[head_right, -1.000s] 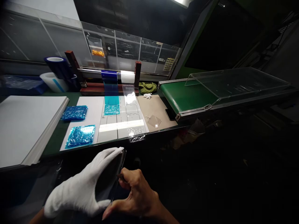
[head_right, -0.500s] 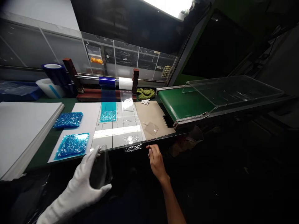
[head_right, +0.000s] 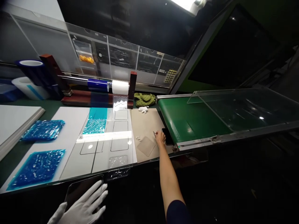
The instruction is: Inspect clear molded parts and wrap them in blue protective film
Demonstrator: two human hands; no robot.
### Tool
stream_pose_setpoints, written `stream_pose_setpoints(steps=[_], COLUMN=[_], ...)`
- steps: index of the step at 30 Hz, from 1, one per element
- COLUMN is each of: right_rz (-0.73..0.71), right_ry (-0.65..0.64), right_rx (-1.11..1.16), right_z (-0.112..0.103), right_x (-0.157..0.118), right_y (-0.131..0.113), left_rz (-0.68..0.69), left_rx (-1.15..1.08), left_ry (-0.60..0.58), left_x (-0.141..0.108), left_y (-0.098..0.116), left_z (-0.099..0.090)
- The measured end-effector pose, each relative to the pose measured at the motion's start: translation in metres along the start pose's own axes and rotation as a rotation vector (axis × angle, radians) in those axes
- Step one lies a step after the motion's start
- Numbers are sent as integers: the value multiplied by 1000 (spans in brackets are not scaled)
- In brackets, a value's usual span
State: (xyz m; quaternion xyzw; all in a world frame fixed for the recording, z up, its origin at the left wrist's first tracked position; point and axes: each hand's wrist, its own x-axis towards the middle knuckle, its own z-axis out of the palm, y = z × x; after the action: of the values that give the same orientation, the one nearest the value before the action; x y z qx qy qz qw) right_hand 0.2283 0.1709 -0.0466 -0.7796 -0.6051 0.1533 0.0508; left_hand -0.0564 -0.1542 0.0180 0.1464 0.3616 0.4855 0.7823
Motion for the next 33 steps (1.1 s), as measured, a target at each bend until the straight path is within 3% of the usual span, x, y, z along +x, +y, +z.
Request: stream_pose_setpoints(steps=[4, 8, 10, 12, 14, 16, 19, 24, 27, 33], right_rz=[-16, -166, -375, -751, -1004, -1162, -1274, -1307, -1311, -1203], right_ry=[-45, -71, -130, -194, -265, -346, -405, -407, -352, -102], right_rx=[-42, -18, 41, 154, 195, 199, 159, 81, 56, -113], right_z=[-3, -18, -25, -31, -35, -36, -30, -20, -11, 35], right_x=[14, -18, -56, -102, -146, -179, -200, -200, -190, -128], right_y=[4, -10, -25, -42, -57, -71, -85, -95, -95, -99], left_rz=[-5, 26, 3, -20, -37, -27, -3, 37, 47, 87], left_rx=[-212, -426, -493, -539, -547, -519, -492, -603, -699, -802], left_ry=[-93, -171, -186, -191, -174, -137, -121, -229, -237, -189], left_x=[26, 53, 63, 69, 73, 75, 77, 81, 82, 62], left_y=[-3, -18, -17, -11, -2, 6, 12, 7, 2, -16], left_z=[-9, -17, -12, -3, 8, 17, 25, 22, 13, -36])
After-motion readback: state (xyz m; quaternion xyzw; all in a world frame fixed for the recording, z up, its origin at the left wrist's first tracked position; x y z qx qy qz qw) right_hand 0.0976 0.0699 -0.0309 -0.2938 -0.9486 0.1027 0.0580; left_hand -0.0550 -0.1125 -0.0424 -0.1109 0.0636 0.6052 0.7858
